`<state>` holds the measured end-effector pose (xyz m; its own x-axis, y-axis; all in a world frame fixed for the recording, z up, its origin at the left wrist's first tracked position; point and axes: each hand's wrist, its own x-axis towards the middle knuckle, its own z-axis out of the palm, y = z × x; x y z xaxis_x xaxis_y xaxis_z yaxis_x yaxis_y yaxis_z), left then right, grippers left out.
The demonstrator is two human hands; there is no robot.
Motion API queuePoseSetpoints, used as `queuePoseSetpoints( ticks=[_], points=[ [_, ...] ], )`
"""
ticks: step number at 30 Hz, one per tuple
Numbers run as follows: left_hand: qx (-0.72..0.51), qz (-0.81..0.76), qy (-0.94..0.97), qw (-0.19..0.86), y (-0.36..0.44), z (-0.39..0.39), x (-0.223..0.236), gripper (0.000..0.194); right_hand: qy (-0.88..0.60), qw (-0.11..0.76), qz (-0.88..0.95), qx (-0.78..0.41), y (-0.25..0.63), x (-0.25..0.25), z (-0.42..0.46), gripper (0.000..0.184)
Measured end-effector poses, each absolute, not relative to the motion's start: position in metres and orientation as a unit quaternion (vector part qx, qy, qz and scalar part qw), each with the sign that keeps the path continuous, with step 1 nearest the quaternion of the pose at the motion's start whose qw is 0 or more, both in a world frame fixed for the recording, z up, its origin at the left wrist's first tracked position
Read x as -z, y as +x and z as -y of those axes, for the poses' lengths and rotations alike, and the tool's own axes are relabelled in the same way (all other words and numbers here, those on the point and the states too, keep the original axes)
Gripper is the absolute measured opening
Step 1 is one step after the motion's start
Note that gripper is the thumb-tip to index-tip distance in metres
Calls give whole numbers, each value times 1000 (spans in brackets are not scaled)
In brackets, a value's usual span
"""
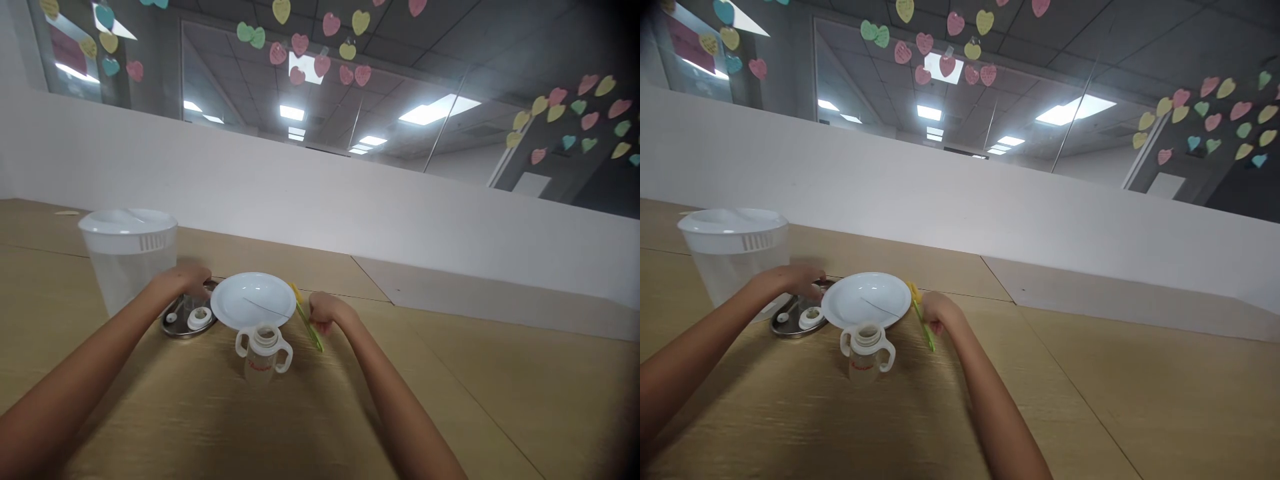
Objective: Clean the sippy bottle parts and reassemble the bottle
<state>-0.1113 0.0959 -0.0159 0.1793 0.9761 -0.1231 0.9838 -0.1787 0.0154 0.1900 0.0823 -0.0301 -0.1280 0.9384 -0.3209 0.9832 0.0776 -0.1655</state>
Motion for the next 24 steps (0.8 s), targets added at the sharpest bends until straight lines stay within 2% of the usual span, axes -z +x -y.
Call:
queuePoseSetpoints(
  ticks=[5, 9, 12, 18, 24],
  points=[
    [81, -646, 757, 50, -107, -95, 16, 41, 647, -103, -755, 31, 181, 16, -81, 34],
    [82, -652, 752, 48, -106, -94, 16, 38, 549, -200, -812, -4, 169, 27, -81, 40],
    [81, -651, 754, 45, -107, -96, 17, 36, 499, -188, -846, 17, 161, 40, -82, 39],
    [76, -633, 768, 65, -108, -99, 20, 34, 496, -128, -859, 22, 156, 56, -86, 37],
    [71, -619, 775, 109, -107, -101, 22, 29, 498, -139, -856, 0, 156, 53, -85, 32]
  ],
)
